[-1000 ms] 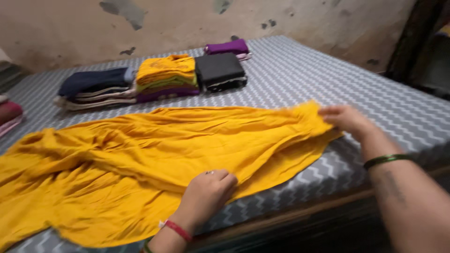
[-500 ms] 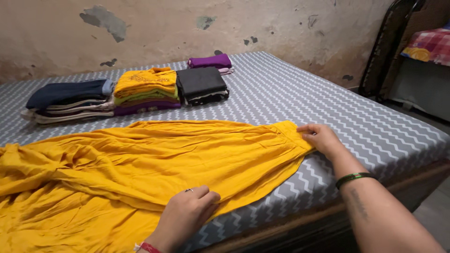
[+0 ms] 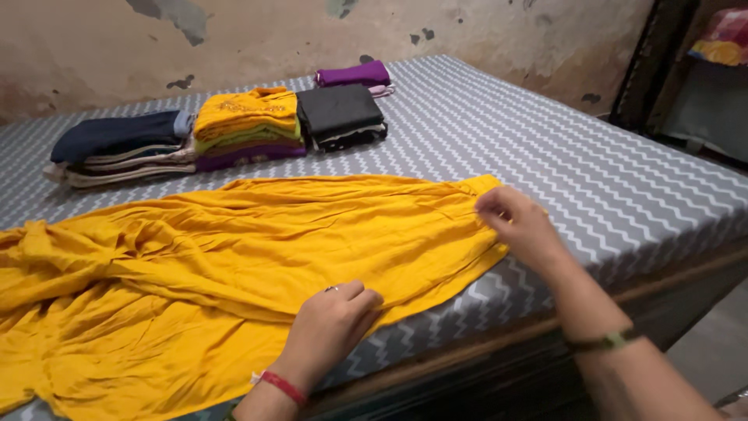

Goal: The person unrolls and spreads a yellow garment on a bed, smooths it out by hand, and then begins folding it into a smaller shape.

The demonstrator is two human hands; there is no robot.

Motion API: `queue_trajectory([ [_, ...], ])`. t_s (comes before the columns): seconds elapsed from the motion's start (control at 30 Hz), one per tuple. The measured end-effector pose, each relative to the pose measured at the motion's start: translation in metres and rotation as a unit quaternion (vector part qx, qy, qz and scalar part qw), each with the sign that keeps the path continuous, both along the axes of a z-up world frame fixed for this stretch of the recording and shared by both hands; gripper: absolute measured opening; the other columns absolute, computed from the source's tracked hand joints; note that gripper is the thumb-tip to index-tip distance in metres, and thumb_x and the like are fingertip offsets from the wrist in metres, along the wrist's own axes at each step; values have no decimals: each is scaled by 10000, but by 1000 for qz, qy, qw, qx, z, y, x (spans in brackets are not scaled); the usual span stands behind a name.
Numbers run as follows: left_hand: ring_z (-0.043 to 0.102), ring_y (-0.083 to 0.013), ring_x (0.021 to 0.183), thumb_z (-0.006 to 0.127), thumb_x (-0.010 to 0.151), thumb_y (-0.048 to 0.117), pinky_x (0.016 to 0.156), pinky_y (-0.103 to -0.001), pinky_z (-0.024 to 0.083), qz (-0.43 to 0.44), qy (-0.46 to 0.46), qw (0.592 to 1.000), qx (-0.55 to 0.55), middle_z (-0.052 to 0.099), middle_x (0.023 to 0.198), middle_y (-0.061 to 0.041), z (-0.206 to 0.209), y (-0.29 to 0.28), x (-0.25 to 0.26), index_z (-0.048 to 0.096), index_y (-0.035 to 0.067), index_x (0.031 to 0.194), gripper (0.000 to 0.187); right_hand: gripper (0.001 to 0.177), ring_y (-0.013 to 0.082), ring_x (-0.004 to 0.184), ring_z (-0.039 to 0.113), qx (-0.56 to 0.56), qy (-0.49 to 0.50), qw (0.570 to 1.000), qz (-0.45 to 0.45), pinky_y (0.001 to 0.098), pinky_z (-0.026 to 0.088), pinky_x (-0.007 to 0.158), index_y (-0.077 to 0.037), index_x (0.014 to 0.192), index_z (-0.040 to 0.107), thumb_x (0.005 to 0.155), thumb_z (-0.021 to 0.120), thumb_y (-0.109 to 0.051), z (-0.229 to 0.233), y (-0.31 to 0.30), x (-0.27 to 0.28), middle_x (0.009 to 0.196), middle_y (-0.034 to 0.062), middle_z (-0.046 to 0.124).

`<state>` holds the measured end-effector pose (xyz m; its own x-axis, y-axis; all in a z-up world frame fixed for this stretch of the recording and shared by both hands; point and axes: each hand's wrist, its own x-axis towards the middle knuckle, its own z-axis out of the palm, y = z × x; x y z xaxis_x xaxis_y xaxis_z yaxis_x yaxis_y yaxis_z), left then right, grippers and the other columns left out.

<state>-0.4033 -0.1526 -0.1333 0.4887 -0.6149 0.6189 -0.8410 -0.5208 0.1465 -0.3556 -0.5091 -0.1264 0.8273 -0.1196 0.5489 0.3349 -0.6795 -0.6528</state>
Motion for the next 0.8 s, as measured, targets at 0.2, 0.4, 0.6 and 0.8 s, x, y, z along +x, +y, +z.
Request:
queue_trajectory([
  [0.2,654,-312,740,716,901,269,631,-448,509,17,14,1000,-17,622,775,-82,5,-4,-3,667,133,854,152,182,200,919,707,-106,17,982,155,327,591,804,-76,970,662,828,750,-151,-5,65,-49,958,43,698],
  [0.4,652,-308,828,694,910,244,698,-443,514,5,44,997,-56,660,832,-76,8,-12,-6,666,126,869,128,352,316,1067,605,-293,-99,948,76,440,478,921,-90,1035,652,729,805,-168,-2,72,-57,1080,81,674],
  [0.6,655,-308,852,682,908,231,703,-440,515,6,61,996,-61,673,845,-76,9,-13,-9,669,119,878,116,384,352,1107,586,-301,-156,940,-24,449,473,961,-47,1078,617,732,773,-113,-11,87,-64,1205,139,604],
  [0.8,677,-321,846,690,900,239,708,-427,527,30,119,987,-105,715,853,-96,8,-13,-7,706,99,897,141,259,258,1050,632,-261,-85,961,-45,407,544,862,-107,999,633,816,787,-208,-8,83,-77,1040,43,615],
])
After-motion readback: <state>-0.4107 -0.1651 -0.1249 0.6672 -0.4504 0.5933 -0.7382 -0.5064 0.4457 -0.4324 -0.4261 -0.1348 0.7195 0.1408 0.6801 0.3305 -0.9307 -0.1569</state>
